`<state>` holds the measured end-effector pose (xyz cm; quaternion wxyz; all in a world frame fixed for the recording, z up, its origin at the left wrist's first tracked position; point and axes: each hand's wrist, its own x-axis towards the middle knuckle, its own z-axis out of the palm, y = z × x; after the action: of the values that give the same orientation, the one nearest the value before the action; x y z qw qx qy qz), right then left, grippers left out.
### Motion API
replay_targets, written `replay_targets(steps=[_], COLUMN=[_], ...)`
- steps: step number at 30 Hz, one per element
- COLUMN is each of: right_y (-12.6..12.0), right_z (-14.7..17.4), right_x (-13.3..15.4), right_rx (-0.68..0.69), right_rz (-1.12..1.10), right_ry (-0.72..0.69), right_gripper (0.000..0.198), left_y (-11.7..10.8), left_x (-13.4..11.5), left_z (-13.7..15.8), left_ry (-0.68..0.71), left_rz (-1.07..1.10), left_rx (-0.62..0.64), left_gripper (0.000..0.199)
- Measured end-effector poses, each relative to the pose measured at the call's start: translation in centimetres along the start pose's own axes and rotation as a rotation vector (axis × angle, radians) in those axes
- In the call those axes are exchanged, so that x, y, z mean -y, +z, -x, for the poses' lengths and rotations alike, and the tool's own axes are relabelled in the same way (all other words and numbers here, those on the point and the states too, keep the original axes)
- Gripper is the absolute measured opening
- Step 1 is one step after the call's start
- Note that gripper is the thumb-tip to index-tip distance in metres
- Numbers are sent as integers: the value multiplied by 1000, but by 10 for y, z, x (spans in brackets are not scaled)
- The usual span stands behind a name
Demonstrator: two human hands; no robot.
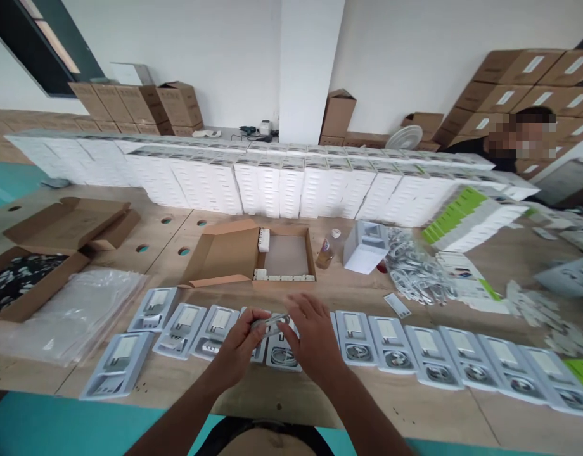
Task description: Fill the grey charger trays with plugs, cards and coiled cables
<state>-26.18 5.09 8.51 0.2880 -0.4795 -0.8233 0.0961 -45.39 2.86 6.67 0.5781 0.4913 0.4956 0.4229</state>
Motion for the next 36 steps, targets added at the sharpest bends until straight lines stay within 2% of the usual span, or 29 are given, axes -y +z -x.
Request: replay_targets(steps=[2,3,4,7,9,13,15,17,21,23,26,30,36], right_y=[-7,-8,-9,-8,-5,5,13,22,38,44,54,66,72], right_z=[-6,-7,-7,-6,-5,-3,-1,1,-1,-7,-12,-8,-1], right_x=[-7,-10,-12,-19,-22,-20,-15,-9,-7,-9,-10,-6,-5], right_rx=[121,148,157,173,211,225,211,245,320,278,186,92,65], right_rz=[26,33,46,128,207,324,355,339,52,-156,-454,-614,-494], right_ry=[-11,-9,-12,-62,-120,-192,-131,-7,315,433,540,584,499], right_gripper=[17,17,19,19,16,14,15,16,17,19,23,24,24], left_y=[6,7,8,7,4,0,-1,-1,-2,-2,-1,1,1], left_x=[1,4,8,18,21,18,19,25,41,47,50,52,60], left_z=[-4,-6,-9,-13,-13,-12,-15,-19,-21,-20,-17,-15,-16], left_ry=[11,-12,-53,-204,-232,-90,-17,19,-4,-32,-82,-112,-118], left_rz=[-65,-74,-68,-53,-135,-556,-716,-775,-702,-587,-452,-422,-381], left_rx=[-45,-49,-25,152,197,18,-71,-126,-151,-151,-149,-96,-65], left_gripper=[28,30,32,34,34,31,26,22,22,23,25,25,24])
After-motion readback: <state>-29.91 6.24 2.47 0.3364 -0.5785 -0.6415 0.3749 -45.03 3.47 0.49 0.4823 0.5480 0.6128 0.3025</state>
